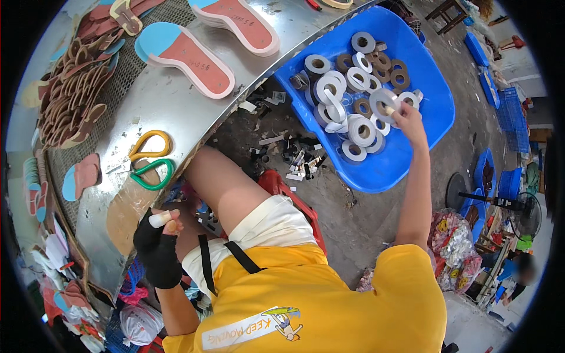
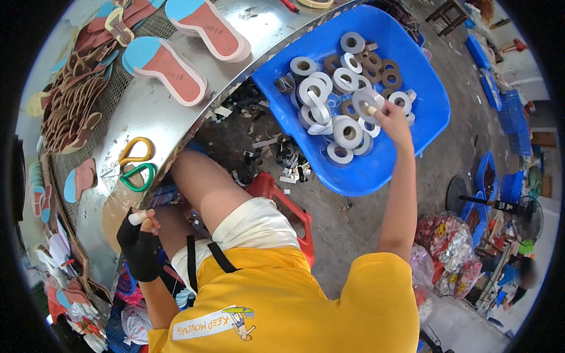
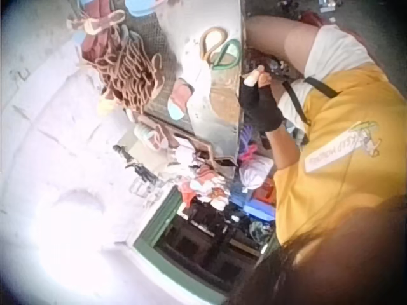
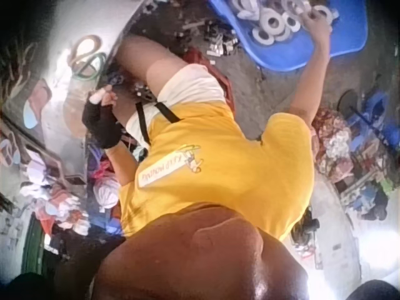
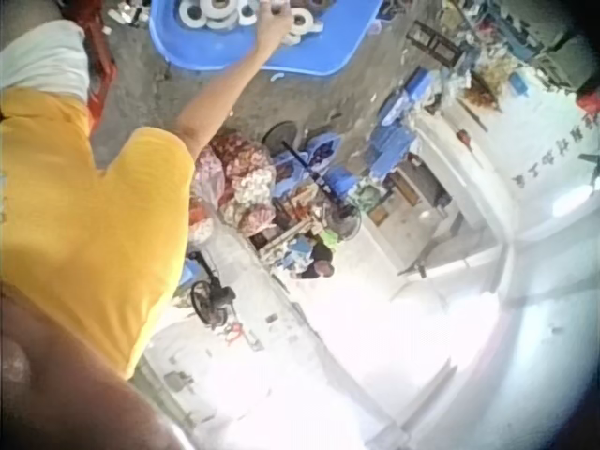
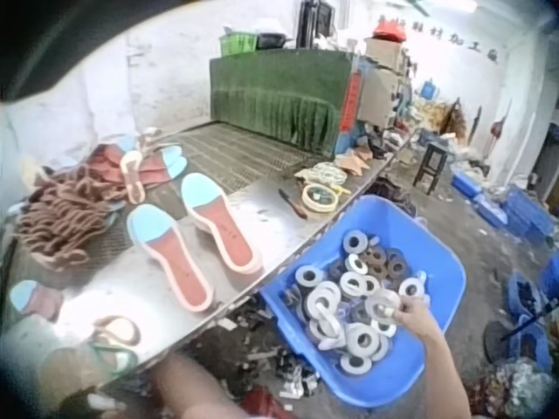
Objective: Applying adhesive tape to shoe insoles and trimming the excess with scissors.
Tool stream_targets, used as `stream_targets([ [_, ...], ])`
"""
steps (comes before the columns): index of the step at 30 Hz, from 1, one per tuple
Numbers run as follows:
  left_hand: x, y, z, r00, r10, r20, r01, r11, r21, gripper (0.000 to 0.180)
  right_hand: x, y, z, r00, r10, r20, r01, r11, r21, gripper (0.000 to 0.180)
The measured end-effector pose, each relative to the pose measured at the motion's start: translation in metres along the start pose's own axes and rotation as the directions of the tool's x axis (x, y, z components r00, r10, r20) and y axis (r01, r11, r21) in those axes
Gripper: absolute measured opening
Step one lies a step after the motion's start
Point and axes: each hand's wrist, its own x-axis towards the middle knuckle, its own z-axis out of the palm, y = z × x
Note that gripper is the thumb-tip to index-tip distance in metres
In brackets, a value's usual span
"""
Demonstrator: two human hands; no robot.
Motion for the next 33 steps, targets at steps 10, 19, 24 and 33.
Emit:
stream_targets([
  [10,0.01,0.014,0.052,0.928,0.113,0.355,-0.162,0.98,0.112,0.051,-0.13,-0.15,0.135,0.553,-0.612,0.565,0.389,0.79,0.474,0.034],
  [19,0.009,-0.017,-0.008,0.958,-0.047,0.284,0.045,0.999,0.011,0.052,-0.139,-0.153,0.161,0.747,-0.488,0.451,0.21,0.817,0.537,0.043],
  [24,0.014,-0.026,-0.047,0.999,0.017,0.046,-0.009,0.986,-0.168,0.046,-0.145,-0.16,0.194,0.752,-0.489,0.443,0.318,0.857,0.406,0.025],
  [33,-0.002,-0.027,-0.138,0.952,0.13,-0.277,-0.069,0.973,0.22,0.037,-0.137,-0.284,0.332,0.369,-0.927,0.073,0.869,0.372,0.326,0.019],
])
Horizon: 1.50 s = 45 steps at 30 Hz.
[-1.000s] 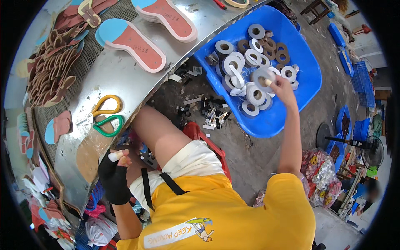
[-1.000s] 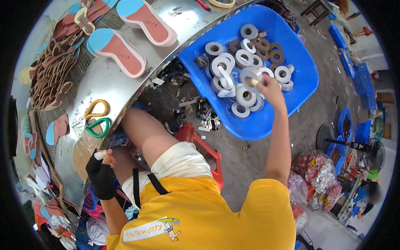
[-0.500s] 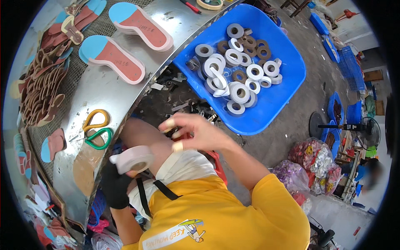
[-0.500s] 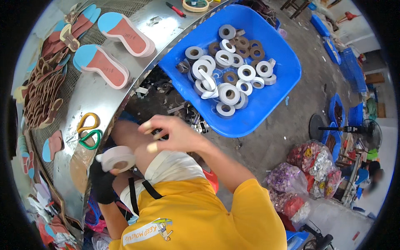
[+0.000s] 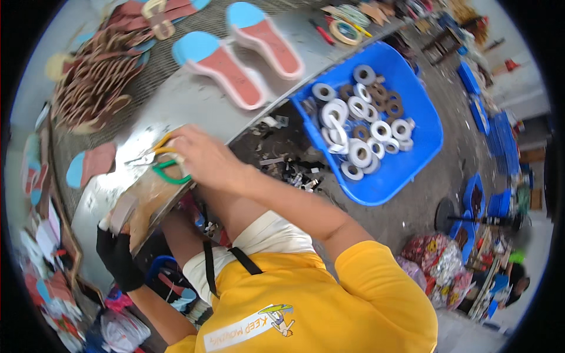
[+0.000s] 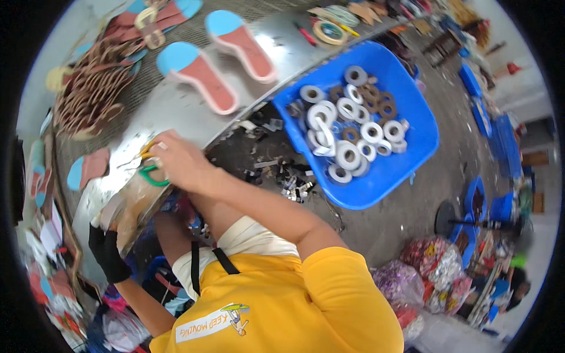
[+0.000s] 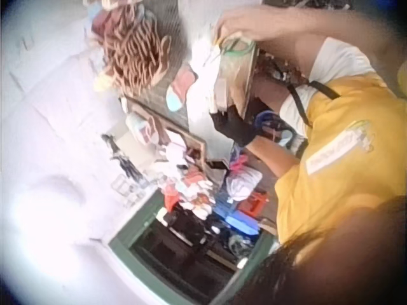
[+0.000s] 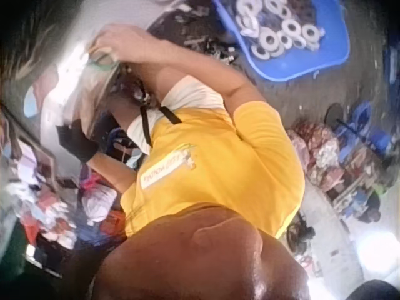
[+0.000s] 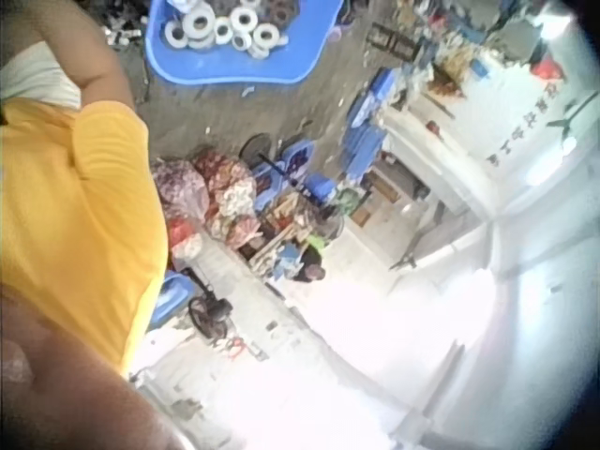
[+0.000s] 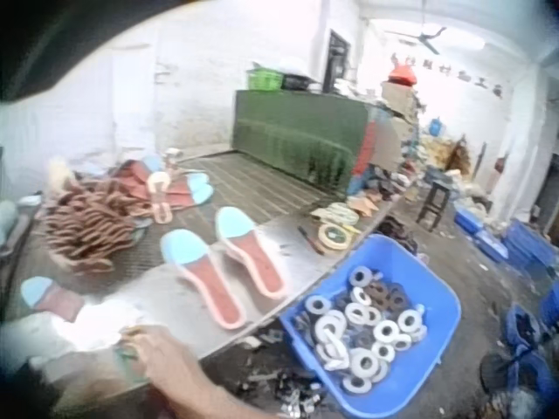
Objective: Applying adhesive tape to shoe insoles and trimming the excess with scissors.
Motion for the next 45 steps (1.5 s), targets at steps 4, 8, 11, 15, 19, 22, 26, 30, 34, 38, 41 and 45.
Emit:
stream_targets([
  [4,0.008,-0.019,-0.035,0.999,0.01,-0.041,-0.007,0.996,0.084,0.038,0.011,0.017,0.015,0.998,-0.004,0.067,0.021,0.965,-0.26,0.018],
  [8,0.006,-0.053,-0.038,0.985,0.128,-0.112,-0.113,0.985,0.13,0.043,0.021,-0.006,0.012,0.985,0.044,0.164,0.024,0.92,-0.391,0.019],
  [11,0.009,-0.057,-0.042,0.975,0.18,-0.129,-0.144,0.958,0.247,0.044,0.028,-0.034,0.008,0.957,0.103,0.27,0.009,0.923,-0.384,0.018],
  [15,0.011,-0.082,-0.047,0.972,0.15,-0.181,-0.119,0.978,0.169,0.041,0.028,-0.036,0.032,0.949,0.17,0.267,-0.016,0.868,-0.496,0.023],
  [19,0.026,-0.093,-0.035,0.987,0.077,-0.144,-0.074,0.997,0.022,0.038,0.031,-0.028,0.034,0.939,0.256,0.23,-0.091,0.829,-0.552,0.024],
  [22,-0.001,-0.082,-0.058,0.962,0.222,-0.161,-0.222,0.975,0.014,0.037,0.029,-0.039,0.056,0.937,0.202,0.287,-0.071,0.91,-0.407,0.028],
  [26,0.015,-0.065,-0.028,0.986,0.044,-0.16,-0.051,0.998,-0.037,0.046,0.032,-0.034,0.026,0.9,0.307,0.309,-0.167,0.899,-0.406,0.035],
  [30,0.015,-0.052,-0.034,0.95,0.241,-0.198,-0.188,0.949,0.254,0.041,0.013,-0.057,-0.003,0.726,0.53,0.439,-0.656,0.725,0.21,0.034],
  [34,0.012,-0.039,-0.031,0.913,0.303,-0.272,-0.223,0.932,0.286,0.043,-0.017,-0.083,0.017,0.617,0.447,0.648,-0.772,0.504,0.388,0.043],
  [38,0.013,-0.046,-0.037,0.923,0.274,-0.272,-0.211,0.948,0.239,0.041,-0.031,-0.107,0.03,0.477,0.365,0.8,-0.874,0.289,0.389,0.055],
  [41,0.013,-0.051,-0.037,0.93,0.282,-0.235,-0.246,0.954,0.171,0.043,-0.032,-0.115,0.032,0.44,0.325,0.837,-0.895,0.239,0.378,0.061],
  [45,0.014,-0.057,-0.031,0.955,0.215,-0.203,-0.206,0.976,0.064,0.042,-0.032,-0.121,0.038,0.442,0.342,0.829,-0.894,0.25,0.373,0.062],
])
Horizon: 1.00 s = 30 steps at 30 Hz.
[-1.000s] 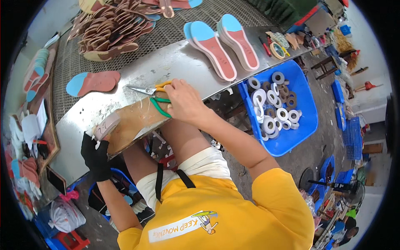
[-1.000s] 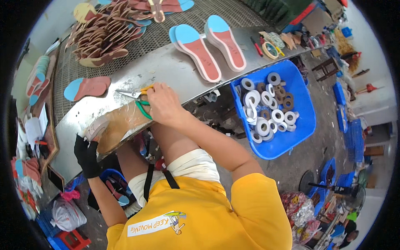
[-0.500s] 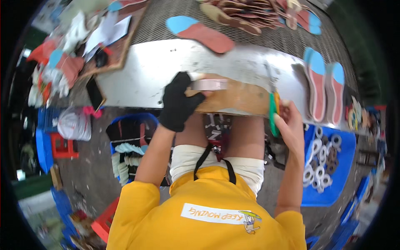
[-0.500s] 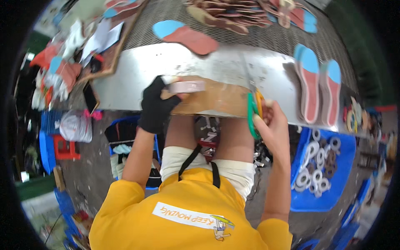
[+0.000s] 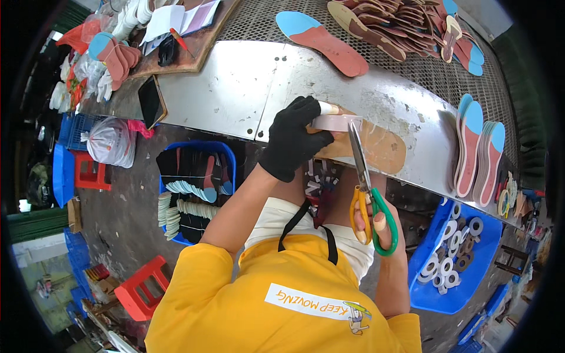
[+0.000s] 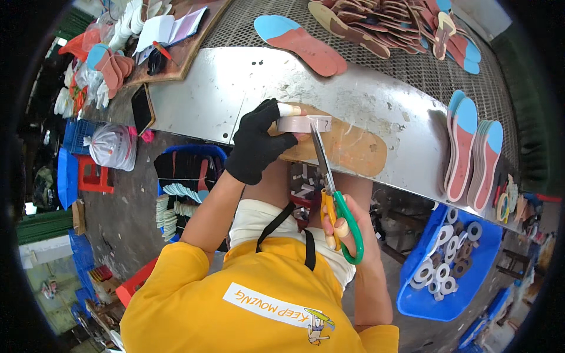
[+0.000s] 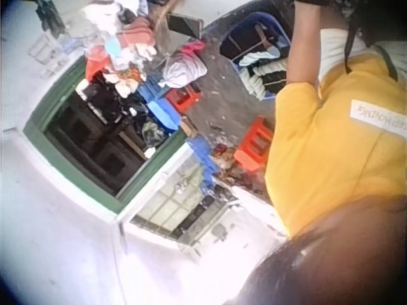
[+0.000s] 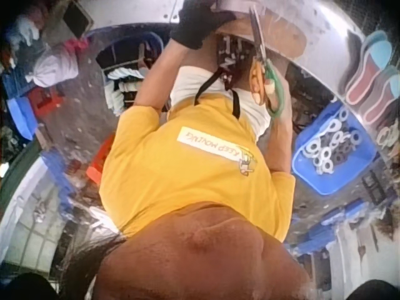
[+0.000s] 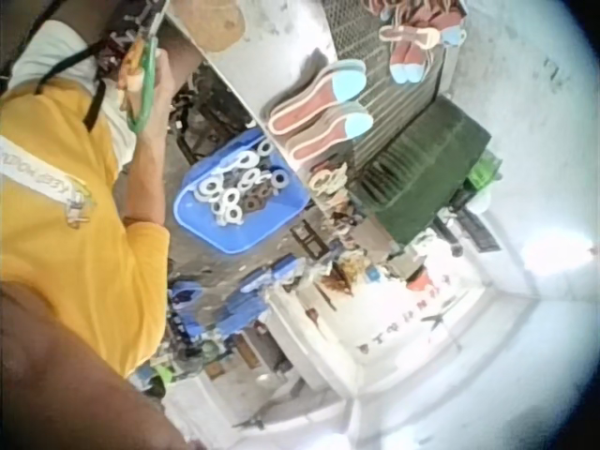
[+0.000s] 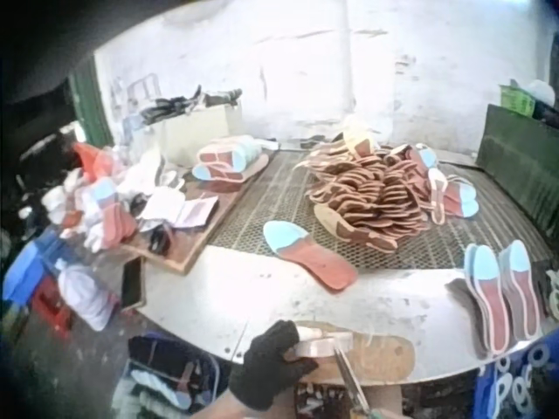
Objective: Applying adhesive tape to shoe insoles and trimming the excess with scissors.
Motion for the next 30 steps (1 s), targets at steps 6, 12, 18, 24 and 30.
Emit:
stream_targets([
  [6,-0.002,0.003,0.002,0.999,-0.021,-0.024,0.02,0.999,-0.049,0.039,-0.01,0.003,-0.007,1.0,0.01,-0.016,-0.01,0.999,-0.042,0.05],
  [12,-0.005,0.004,0.003,0.999,-0.043,-0.01,0.042,0.999,-0.007,0.038,-0.009,-0.001,-0.004,0.997,0.07,-0.039,-0.072,0.996,-0.06,0.023],
  [18,-0.013,0.009,0.014,0.999,0.036,0.041,-0.036,0.999,0.008,0.041,0.017,0.005,-0.004,0.978,-0.068,-0.197,0.105,0.977,0.184,0.011],
  [24,-0.015,0.019,0.0,0.998,0.046,-0.045,-0.049,0.996,-0.068,0.044,0.031,-0.039,-0.066,0.871,-0.16,-0.465,-0.109,0.859,-0.5,0.028],
  [30,-0.009,0.029,0.003,0.929,0.354,-0.107,-0.337,0.93,0.143,0.044,0.043,-0.048,-0.055,0.651,-0.737,-0.183,-0.036,0.211,-0.977,0.022],
])
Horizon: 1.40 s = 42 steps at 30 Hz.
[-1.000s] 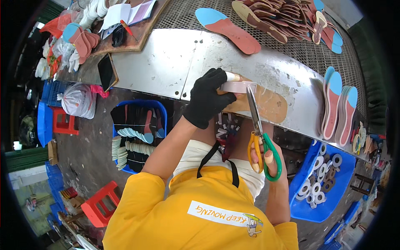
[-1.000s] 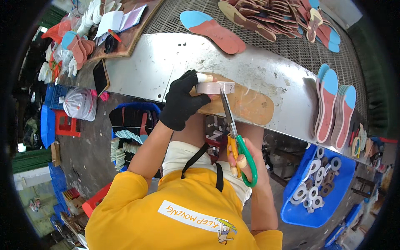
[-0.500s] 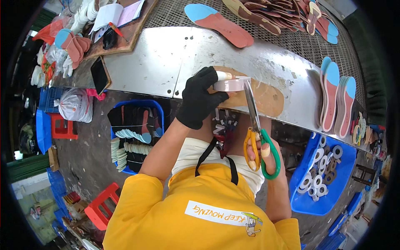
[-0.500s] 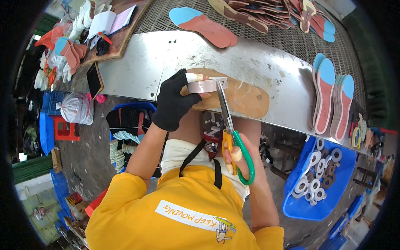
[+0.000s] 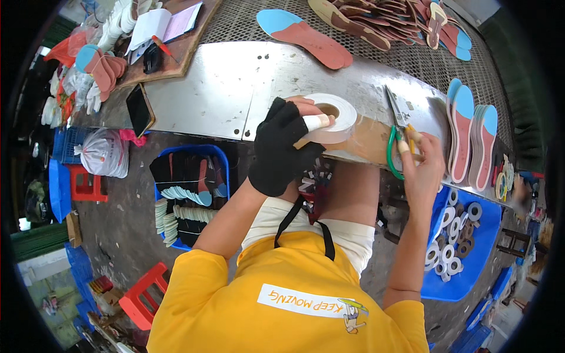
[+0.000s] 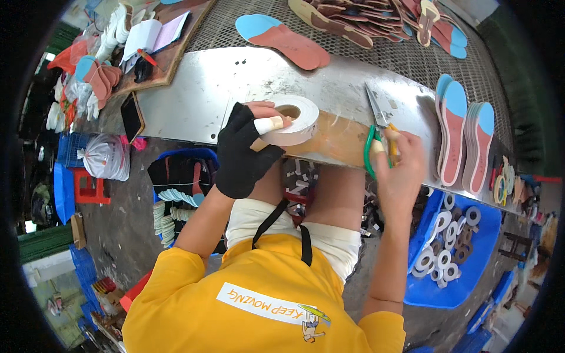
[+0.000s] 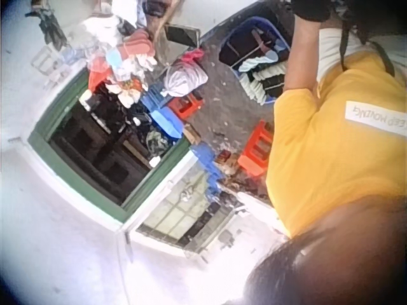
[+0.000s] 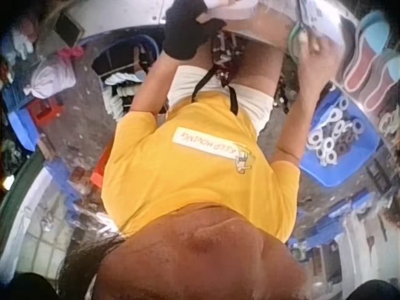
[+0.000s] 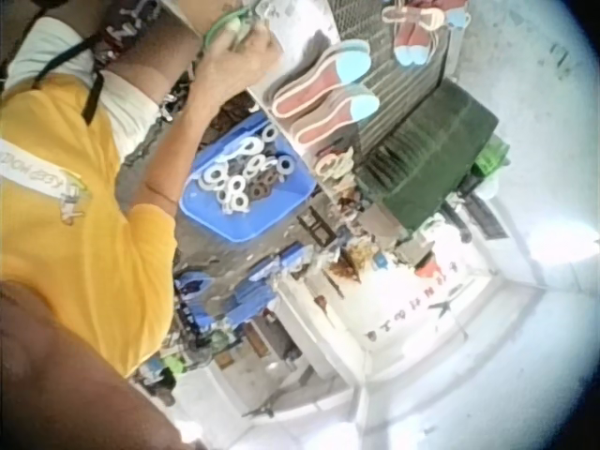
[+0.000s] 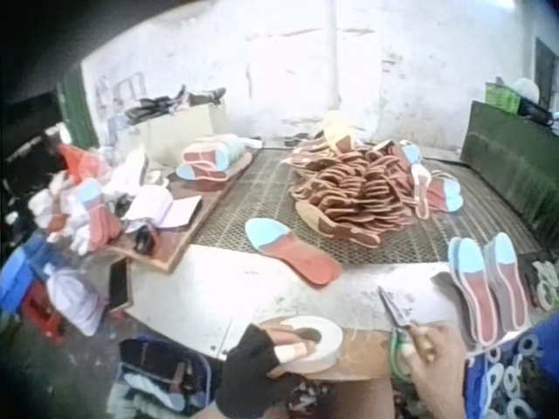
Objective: Applying adhesive tape to shoe insoles and trimming the excess with scissors.
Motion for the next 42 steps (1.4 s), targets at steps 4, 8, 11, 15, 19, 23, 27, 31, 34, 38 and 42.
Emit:
stream_targets([
  [4,0.001,0.005,0.003,0.99,0.135,0.033,-0.139,0.977,0.162,0.043,-0.003,-0.056,0.007,0.909,0.186,0.373,-0.388,0.706,0.593,0.016],
  [8,0.003,0.009,0.0,0.977,0.202,0.071,-0.213,0.955,0.206,0.044,0.002,-0.062,0.019,0.897,0.183,0.403,-0.408,0.693,0.594,0.015],
  [11,0.001,0.013,-0.001,0.997,0.056,0.055,-0.06,0.995,0.078,0.043,0.004,-0.06,0.013,0.875,0.143,0.463,-0.477,0.42,0.772,0.009],
  [15,-0.018,0.016,0.023,0.691,-0.69,0.215,0.548,0.306,-0.779,0.036,-0.008,-0.052,0.005,0.918,0.103,0.383,-0.393,0.365,0.844,0.005],
  [19,-0.017,0.012,0.017,0.611,-0.678,0.408,0.422,-0.156,-0.893,0.04,-0.021,-0.038,-0.007,0.99,-0.018,0.143,-0.13,0.313,0.941,0.011],
  [23,-0.02,-0.001,0.016,0.661,-0.558,0.502,0.389,-0.316,-0.865,0.053,-0.031,0.0,-0.029,0.961,-0.194,0.197,-0.231,-0.171,0.958,0.024],
  [27,-0.012,0.005,0.018,0.559,-0.632,0.537,0.389,-0.372,-0.843,0.047,-0.068,0.054,-0.062,0.952,-0.065,0.299,-0.301,-0.025,0.953,0.028],
  [31,-0.029,-0.014,0.044,0.601,-0.559,0.571,0.371,-0.439,-0.819,0.032,-0.101,0.09,-0.09,0.94,0.044,0.338,-0.341,0.077,0.937,0.028],
  [34,-0.021,-0.002,0.049,0.534,-0.589,0.606,0.335,-0.511,-0.792,0.024,-0.111,0.103,-0.111,0.951,0.161,0.265,-0.274,0.036,0.961,0.024],
  [38,-0.014,0.008,0.038,0.459,-0.733,0.502,0.296,-0.407,-0.864,0.026,-0.1,0.095,-0.106,0.946,0.176,0.272,-0.276,-0.003,0.961,0.024],
  [42,-0.002,-0.007,-0.004,0.552,-0.834,-0.014,0.515,0.354,-0.78,0.03,-0.085,0.053,-0.067,0.875,0.148,0.46,-0.48,0.147,0.865,0.023],
])
